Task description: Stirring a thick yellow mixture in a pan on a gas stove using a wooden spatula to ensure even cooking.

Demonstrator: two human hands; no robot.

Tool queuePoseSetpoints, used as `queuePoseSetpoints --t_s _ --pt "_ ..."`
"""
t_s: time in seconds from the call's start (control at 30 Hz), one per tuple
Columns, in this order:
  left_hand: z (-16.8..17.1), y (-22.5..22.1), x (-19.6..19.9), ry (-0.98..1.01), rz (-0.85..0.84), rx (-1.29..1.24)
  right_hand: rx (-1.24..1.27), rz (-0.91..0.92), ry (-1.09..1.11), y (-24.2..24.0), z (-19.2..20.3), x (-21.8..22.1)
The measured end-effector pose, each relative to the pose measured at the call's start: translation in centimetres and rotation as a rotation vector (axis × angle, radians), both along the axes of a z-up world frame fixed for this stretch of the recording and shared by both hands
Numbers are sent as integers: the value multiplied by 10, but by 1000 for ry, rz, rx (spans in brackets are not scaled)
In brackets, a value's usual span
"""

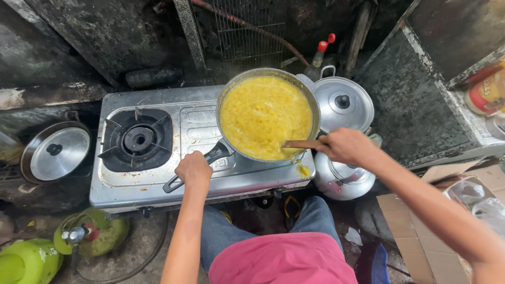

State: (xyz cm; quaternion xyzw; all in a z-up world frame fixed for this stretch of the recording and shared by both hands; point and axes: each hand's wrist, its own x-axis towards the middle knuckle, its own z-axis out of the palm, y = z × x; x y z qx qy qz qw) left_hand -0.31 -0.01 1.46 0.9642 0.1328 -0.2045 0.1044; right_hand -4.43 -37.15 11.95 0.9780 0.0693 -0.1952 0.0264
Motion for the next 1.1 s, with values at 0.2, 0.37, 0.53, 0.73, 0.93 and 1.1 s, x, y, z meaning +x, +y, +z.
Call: queuePoseSetpoints --t_s 0.2,0.37,0.53,0.73,0.93,1.1 --pt "4 0 -3 -23 -14 1 222 -138 48 18 -50 20" --pt "6 0 -3 -22 -15 4 441 -246 197 5 -30 33" --pt "6 0 -3 -23 -16 7 878 -500 370 -18 -29 31" --pt "7 -1 -3 -14 -11 6 878 -838 440 -32 -8 29" --pt "-7 4 -11 -1 -7 14 819 -717 292 -49 24 -2" --pt "0 0 3 168 -19 111 -209 -299 7 -30 101 -28"
